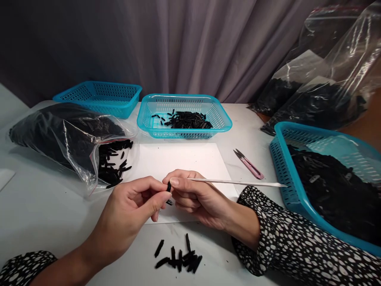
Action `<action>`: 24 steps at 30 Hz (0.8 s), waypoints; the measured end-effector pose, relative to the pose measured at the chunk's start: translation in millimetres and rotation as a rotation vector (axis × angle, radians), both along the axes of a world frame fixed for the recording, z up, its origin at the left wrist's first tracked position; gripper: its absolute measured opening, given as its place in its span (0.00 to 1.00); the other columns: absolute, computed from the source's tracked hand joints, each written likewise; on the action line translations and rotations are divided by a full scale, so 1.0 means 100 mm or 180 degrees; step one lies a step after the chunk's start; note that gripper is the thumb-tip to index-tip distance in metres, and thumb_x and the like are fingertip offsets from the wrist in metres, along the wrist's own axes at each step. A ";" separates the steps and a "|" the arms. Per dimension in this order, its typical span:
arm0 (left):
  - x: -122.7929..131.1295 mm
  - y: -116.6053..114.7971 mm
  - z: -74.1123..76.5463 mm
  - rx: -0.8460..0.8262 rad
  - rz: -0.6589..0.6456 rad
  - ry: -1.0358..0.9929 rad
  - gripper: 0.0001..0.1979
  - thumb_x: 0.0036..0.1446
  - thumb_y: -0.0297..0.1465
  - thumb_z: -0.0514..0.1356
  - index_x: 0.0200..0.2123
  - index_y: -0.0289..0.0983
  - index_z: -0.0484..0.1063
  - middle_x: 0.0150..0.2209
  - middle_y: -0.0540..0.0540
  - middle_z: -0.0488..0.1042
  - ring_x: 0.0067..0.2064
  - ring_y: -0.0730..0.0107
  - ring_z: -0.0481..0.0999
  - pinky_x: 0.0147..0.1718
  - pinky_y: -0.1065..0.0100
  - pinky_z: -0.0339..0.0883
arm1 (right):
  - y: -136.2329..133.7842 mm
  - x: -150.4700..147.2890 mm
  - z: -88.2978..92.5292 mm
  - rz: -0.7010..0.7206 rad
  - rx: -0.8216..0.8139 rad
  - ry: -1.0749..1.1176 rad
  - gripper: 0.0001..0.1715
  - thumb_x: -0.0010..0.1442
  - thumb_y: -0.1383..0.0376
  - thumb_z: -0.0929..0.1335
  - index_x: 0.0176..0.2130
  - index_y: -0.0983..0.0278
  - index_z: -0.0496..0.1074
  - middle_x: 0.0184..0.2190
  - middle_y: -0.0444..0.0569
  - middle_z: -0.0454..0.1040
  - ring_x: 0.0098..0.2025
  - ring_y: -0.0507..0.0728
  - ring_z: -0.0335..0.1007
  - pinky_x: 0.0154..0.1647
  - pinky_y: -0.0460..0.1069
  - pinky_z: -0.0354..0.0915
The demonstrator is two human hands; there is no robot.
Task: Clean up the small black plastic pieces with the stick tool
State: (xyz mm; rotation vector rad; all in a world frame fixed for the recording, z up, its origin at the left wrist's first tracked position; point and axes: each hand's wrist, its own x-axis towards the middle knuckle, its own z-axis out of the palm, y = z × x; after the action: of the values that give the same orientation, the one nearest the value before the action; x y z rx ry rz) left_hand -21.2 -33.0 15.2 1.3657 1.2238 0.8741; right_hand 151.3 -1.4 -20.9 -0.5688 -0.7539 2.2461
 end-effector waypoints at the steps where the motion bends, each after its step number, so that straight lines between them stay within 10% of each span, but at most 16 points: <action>1: 0.00 0.00 0.01 -0.0037 0.0027 -0.0021 0.06 0.56 0.30 0.65 0.26 0.38 0.78 0.21 0.53 0.70 0.22 0.78 0.66 0.22 0.75 0.61 | 0.00 0.00 -0.01 -0.0009 0.0048 -0.0033 0.10 0.55 0.60 0.76 0.31 0.65 0.76 0.14 0.32 0.53 0.16 0.45 0.35 0.16 0.45 0.34; 11: -0.05 0.09 -0.02 -0.1658 -0.0235 -0.1042 0.16 0.48 0.41 0.73 0.31 0.34 0.78 0.22 0.52 0.72 0.19 0.84 0.60 0.17 0.77 0.48 | 0.06 0.05 0.01 -0.0431 0.1155 -0.0842 0.10 0.56 0.59 0.75 0.33 0.64 0.80 0.24 0.42 0.73 0.19 0.46 0.48 0.19 0.46 0.42; 24: -0.09 0.09 -0.01 -0.1747 -0.0310 -0.1510 0.18 0.47 0.40 0.75 0.30 0.34 0.73 0.22 0.52 0.72 0.18 0.84 0.62 0.17 0.77 0.47 | 0.02 0.01 0.03 -0.0578 0.1507 -0.1094 0.14 0.57 0.55 0.75 0.35 0.64 0.80 0.19 0.37 0.60 0.20 0.47 0.43 0.21 0.47 0.40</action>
State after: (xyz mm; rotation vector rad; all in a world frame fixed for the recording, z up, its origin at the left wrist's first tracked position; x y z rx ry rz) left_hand -30.2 -23.7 14.3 0.7164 0.9217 0.6726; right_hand 152.3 0.6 -18.0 -0.7579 -1.3034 1.7369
